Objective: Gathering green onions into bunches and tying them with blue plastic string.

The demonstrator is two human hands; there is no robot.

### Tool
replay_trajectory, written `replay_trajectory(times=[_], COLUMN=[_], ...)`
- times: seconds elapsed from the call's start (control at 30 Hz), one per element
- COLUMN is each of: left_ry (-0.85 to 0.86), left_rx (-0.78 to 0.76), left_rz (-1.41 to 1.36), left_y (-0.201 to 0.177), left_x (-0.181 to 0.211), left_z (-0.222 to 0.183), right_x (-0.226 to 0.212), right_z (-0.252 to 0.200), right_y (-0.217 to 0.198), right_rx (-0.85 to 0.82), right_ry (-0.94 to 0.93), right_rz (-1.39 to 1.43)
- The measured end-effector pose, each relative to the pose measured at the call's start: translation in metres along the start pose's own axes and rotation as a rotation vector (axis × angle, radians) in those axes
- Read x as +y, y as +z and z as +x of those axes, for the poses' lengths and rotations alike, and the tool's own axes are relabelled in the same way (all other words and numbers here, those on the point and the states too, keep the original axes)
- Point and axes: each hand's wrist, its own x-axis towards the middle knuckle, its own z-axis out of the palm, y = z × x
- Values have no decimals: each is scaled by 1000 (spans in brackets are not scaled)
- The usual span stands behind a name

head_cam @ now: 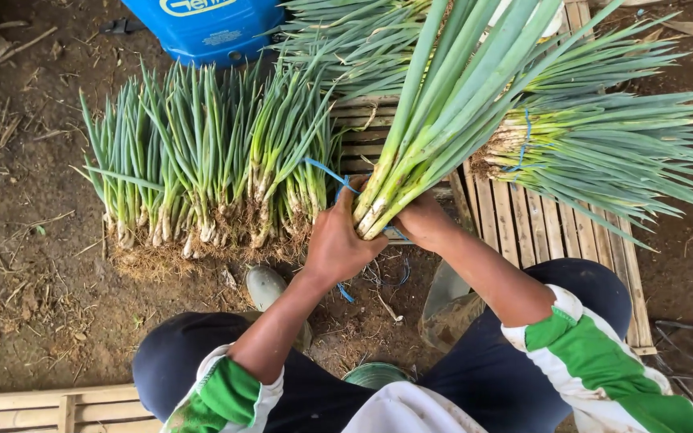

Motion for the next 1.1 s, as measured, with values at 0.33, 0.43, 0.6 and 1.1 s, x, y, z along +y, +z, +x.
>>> replay_trajectory(times=[0.33, 0.43, 0.6, 1.1], left_ry=[32, 64, 46, -12], left_rx=[87, 134, 223, 241], left_rz=[-49, -26, 16, 212], left_y=[6, -1, -11, -2], left_x=[-27, -24, -28, -35], left_z=[11, 16, 15, 18], right_x=[3, -14, -76, -99], right_z=[3, -3, -32, -42], right_y=[-6, -4, 4, 23], right_rx=[-26, -37, -152, 60], right_ry=[-11, -16, -73, -572], right_rz=[-1, -1, -67, -453])
